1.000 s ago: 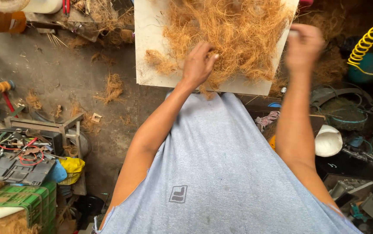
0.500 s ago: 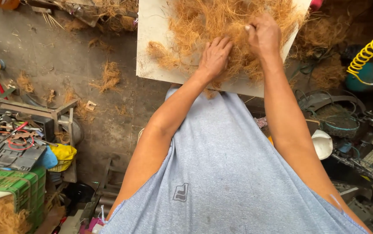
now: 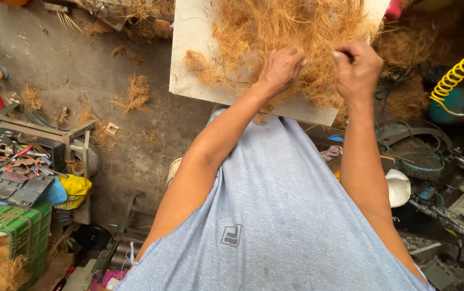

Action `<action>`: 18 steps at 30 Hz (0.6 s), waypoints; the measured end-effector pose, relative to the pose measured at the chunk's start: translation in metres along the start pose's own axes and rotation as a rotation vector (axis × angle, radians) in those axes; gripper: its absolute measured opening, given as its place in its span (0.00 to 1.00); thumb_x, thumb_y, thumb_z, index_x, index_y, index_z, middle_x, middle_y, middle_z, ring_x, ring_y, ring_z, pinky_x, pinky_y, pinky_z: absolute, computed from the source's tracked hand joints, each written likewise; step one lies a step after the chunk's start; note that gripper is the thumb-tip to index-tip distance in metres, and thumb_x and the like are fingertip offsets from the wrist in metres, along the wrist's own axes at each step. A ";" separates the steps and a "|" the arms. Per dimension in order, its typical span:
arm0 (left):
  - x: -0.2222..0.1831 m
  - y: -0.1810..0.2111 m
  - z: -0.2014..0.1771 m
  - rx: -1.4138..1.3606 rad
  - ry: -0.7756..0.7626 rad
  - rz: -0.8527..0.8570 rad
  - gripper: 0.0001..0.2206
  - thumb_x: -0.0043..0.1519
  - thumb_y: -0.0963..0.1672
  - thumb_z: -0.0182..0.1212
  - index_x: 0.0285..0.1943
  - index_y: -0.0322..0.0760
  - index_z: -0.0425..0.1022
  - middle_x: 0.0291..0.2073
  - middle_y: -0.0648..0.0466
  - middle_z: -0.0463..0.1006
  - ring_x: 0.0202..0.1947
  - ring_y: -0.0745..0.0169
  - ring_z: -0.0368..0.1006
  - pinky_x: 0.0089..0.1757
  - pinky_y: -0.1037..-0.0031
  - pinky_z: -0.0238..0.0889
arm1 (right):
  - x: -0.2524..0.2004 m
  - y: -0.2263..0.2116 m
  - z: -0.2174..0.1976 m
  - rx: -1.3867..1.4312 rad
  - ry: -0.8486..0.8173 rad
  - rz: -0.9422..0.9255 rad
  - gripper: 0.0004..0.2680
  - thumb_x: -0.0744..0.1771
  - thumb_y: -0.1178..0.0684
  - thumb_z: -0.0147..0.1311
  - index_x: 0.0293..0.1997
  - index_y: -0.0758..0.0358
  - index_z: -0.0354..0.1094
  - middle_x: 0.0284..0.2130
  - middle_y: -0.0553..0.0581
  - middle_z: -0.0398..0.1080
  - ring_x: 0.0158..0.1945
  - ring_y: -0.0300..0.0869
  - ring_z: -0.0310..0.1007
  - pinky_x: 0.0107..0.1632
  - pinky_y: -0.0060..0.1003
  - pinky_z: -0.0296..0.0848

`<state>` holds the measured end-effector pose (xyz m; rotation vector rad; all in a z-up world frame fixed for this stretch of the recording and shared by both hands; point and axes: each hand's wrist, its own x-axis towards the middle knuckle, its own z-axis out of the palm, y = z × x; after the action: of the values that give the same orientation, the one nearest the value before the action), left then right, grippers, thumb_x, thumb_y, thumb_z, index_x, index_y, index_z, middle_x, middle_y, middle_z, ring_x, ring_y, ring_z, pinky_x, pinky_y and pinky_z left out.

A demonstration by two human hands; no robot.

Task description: Preparing and layering coconut fibers on a board by pulling them apart and trimming with scissors

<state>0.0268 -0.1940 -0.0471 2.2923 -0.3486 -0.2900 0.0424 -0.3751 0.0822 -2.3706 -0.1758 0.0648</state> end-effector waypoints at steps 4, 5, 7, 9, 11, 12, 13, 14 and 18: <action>-0.021 -0.001 -0.033 -0.011 -0.035 -0.094 0.13 0.70 0.46 0.50 0.36 0.43 0.80 0.27 0.58 0.74 0.29 0.60 0.74 0.58 0.37 0.60 | -0.006 0.034 -0.047 0.021 0.339 -0.089 0.04 0.66 0.69 0.58 0.41 0.70 0.75 0.34 0.62 0.75 0.38 0.48 0.74 0.40 0.42 0.74; -0.025 -0.010 -0.032 -0.009 -0.033 -0.093 0.13 0.70 0.46 0.50 0.36 0.43 0.80 0.27 0.58 0.74 0.29 0.60 0.74 0.58 0.37 0.60 | -0.009 0.063 -0.056 0.023 0.341 -0.092 0.04 0.66 0.69 0.58 0.41 0.70 0.75 0.34 0.62 0.75 0.38 0.48 0.74 0.40 0.42 0.74; -0.037 -0.028 -0.027 0.048 -0.004 -0.061 0.13 0.70 0.47 0.45 0.35 0.42 0.72 0.28 0.58 0.72 0.30 0.63 0.69 0.44 0.61 0.67 | -0.021 0.121 -0.077 0.204 0.530 0.130 0.04 0.70 0.69 0.58 0.42 0.68 0.72 0.30 0.60 0.72 0.24 0.41 0.70 0.23 0.34 0.68; -0.046 -0.034 -0.028 0.100 0.035 -0.056 0.09 0.68 0.47 0.52 0.37 0.42 0.71 0.31 0.55 0.72 0.31 0.59 0.68 0.41 0.61 0.65 | -0.035 0.181 -0.099 0.214 0.660 0.245 0.05 0.69 0.69 0.55 0.41 0.66 0.74 0.27 0.59 0.73 0.21 0.39 0.69 0.20 0.31 0.66; -0.061 -0.036 -0.034 0.153 0.072 -0.061 0.07 0.66 0.46 0.58 0.38 0.41 0.71 0.33 0.52 0.72 0.32 0.54 0.68 0.38 0.61 0.62 | -0.056 0.243 -0.109 0.225 0.781 0.364 0.07 0.68 0.68 0.52 0.39 0.64 0.75 0.23 0.58 0.74 0.19 0.36 0.68 0.17 0.29 0.65; -0.063 -0.033 -0.039 0.126 0.117 -0.052 0.06 0.64 0.45 0.59 0.40 0.40 0.70 0.36 0.52 0.72 0.35 0.54 0.68 0.38 0.62 0.63 | -0.066 0.277 -0.112 -0.018 0.837 0.279 0.09 0.61 0.69 0.55 0.39 0.64 0.77 0.25 0.56 0.77 0.24 0.38 0.74 0.25 0.31 0.75; -0.064 -0.031 -0.044 0.098 0.162 -0.042 0.05 0.62 0.44 0.60 0.41 0.39 0.70 0.39 0.51 0.72 0.38 0.53 0.68 0.39 0.62 0.64 | -0.074 0.311 -0.116 -0.261 0.882 0.189 0.14 0.55 0.71 0.58 0.39 0.64 0.79 0.27 0.54 0.80 0.28 0.40 0.80 0.33 0.35 0.85; -0.067 -0.028 -0.044 0.101 0.168 -0.044 0.05 0.62 0.44 0.60 0.41 0.39 0.70 0.39 0.51 0.72 0.38 0.53 0.68 0.39 0.62 0.64 | -0.067 0.285 -0.106 -0.257 0.882 0.184 0.14 0.55 0.71 0.58 0.39 0.64 0.79 0.27 0.54 0.80 0.28 0.40 0.80 0.33 0.35 0.85; -0.063 -0.015 -0.040 0.066 0.247 -0.074 0.22 0.60 0.44 0.65 0.65 0.43 0.68 0.66 0.45 0.68 0.65 0.45 0.66 0.57 0.49 0.63 | -0.009 0.163 -0.047 -0.206 0.611 0.053 0.10 0.60 0.65 0.62 0.44 0.66 0.79 0.37 0.59 0.78 0.39 0.46 0.78 0.40 0.39 0.79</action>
<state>-0.0175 -0.1356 -0.0249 2.3756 -0.1496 -0.0303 0.0554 -0.5250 0.0026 -2.4780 0.1830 -0.6735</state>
